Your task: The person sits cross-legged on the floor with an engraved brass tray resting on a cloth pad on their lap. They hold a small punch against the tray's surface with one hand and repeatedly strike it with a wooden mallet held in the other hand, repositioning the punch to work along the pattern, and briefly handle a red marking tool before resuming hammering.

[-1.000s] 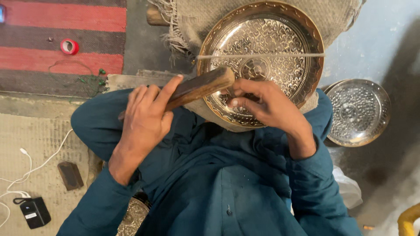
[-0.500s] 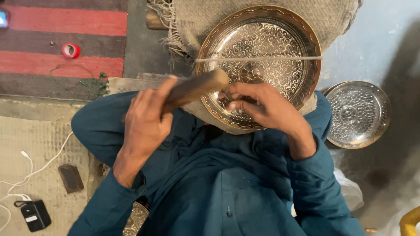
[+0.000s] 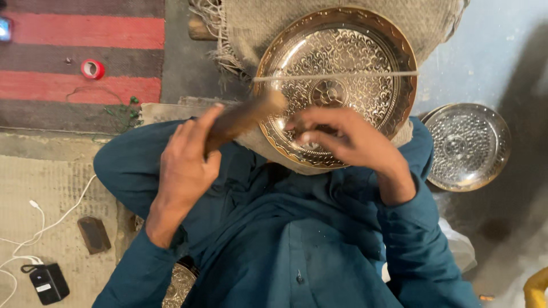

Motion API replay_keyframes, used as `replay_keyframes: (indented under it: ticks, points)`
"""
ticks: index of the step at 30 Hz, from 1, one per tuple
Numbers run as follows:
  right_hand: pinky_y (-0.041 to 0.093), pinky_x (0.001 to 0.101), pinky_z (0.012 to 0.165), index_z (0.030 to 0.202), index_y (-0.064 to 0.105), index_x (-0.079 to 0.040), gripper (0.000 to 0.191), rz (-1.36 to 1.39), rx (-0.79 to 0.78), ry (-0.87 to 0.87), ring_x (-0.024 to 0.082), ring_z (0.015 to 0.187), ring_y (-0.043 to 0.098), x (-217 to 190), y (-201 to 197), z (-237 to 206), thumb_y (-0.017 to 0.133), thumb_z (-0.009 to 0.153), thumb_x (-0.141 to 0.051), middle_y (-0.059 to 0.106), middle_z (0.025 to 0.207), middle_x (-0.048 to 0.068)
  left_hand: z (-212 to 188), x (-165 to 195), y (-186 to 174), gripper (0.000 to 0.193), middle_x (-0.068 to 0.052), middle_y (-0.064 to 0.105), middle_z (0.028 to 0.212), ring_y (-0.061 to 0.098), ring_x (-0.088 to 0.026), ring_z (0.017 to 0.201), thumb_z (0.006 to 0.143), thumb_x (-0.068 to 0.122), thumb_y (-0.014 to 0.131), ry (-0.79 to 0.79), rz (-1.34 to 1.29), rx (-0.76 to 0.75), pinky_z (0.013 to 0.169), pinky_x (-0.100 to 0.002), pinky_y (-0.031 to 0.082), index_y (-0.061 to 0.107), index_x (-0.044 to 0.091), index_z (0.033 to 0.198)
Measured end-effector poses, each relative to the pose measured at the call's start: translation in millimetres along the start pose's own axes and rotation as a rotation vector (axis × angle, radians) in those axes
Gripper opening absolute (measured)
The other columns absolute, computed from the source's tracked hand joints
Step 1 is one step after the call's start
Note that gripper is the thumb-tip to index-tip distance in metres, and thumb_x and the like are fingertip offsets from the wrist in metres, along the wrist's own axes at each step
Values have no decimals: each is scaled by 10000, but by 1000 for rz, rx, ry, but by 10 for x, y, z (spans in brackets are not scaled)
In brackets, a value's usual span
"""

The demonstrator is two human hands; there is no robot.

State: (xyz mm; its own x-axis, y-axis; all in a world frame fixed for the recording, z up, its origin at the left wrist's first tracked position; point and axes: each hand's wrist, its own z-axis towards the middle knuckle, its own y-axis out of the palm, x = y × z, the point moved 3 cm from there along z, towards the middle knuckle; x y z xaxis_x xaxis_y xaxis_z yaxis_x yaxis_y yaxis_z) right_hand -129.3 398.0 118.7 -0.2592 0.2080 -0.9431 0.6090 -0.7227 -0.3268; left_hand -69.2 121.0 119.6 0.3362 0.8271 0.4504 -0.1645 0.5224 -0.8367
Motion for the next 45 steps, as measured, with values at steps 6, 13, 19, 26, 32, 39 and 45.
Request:
replay_keyframes:
  ticks: [6, 13, 19, 26, 32, 39, 45]
  points:
    - [598, 286, 841, 1149, 617, -11, 154, 227, 134, 72, 152, 979, 708, 77, 32, -35, 641, 1004, -58, 713, 1113, 79, -64, -118, 43, 610, -127, 715, 958, 756, -287, 875, 875, 21, 652, -339, -435, -38, 799, -379, 585, 453, 89, 1447]
    - [613, 265, 796, 1268, 637, -11, 283, 19, 127, 120, 133, 947, 751, 97, 80, -16, 672, 992, -60, 768, 1030, 70, -9, -17, 119, 676, -160, 708, 981, 737, -294, 879, 826, -10, 656, -329, -396, -146, 766, -382, 568, 469, 106, 1465]
    - [608, 257, 751, 1209, 637, 1, 231, -63, 137, 89, 130, 885, 753, 124, 55, -10, 695, 996, -68, 772, 998, 70, 158, 62, 28, 658, -171, 688, 985, 686, -346, 894, 849, 9, 658, -269, -433, -95, 831, -388, 557, 451, 129, 1461]
    - [606, 262, 796, 1279, 632, -6, 279, 90, 143, 114, 132, 935, 729, 141, 66, -8, 656, 1006, -61, 753, 1015, 67, 226, -5, -62, 736, -183, 703, 991, 731, -366, 932, 832, 6, 673, -201, -268, -144, 821, -405, 559, 425, 142, 1511]
    - [604, 253, 752, 1253, 642, -28, 250, 80, 170, 161, 119, 922, 739, 155, 114, 45, 674, 1009, -73, 782, 1042, 52, 122, -36, 62, 669, -169, 718, 973, 767, -325, 927, 860, 11, 657, -314, -447, -156, 809, -394, 584, 425, 110, 1480]
    - [597, 252, 721, 1233, 668, -36, 266, 1, 162, 155, 109, 861, 731, 143, 132, 80, 714, 981, -107, 778, 991, 54, 141, -43, 26, 702, -209, 708, 1121, 721, -371, 972, 825, -30, 660, -228, -329, -199, 776, -409, 566, 452, 121, 1478]
    - [594, 250, 719, 1225, 670, -30, 271, -27, 171, 142, 106, 857, 723, 153, 136, 81, 728, 971, -107, 770, 981, 49, 251, -61, -42, 693, -131, 709, 971, 769, -322, 919, 872, 35, 659, -353, -476, -178, 825, -392, 589, 385, 141, 1500]
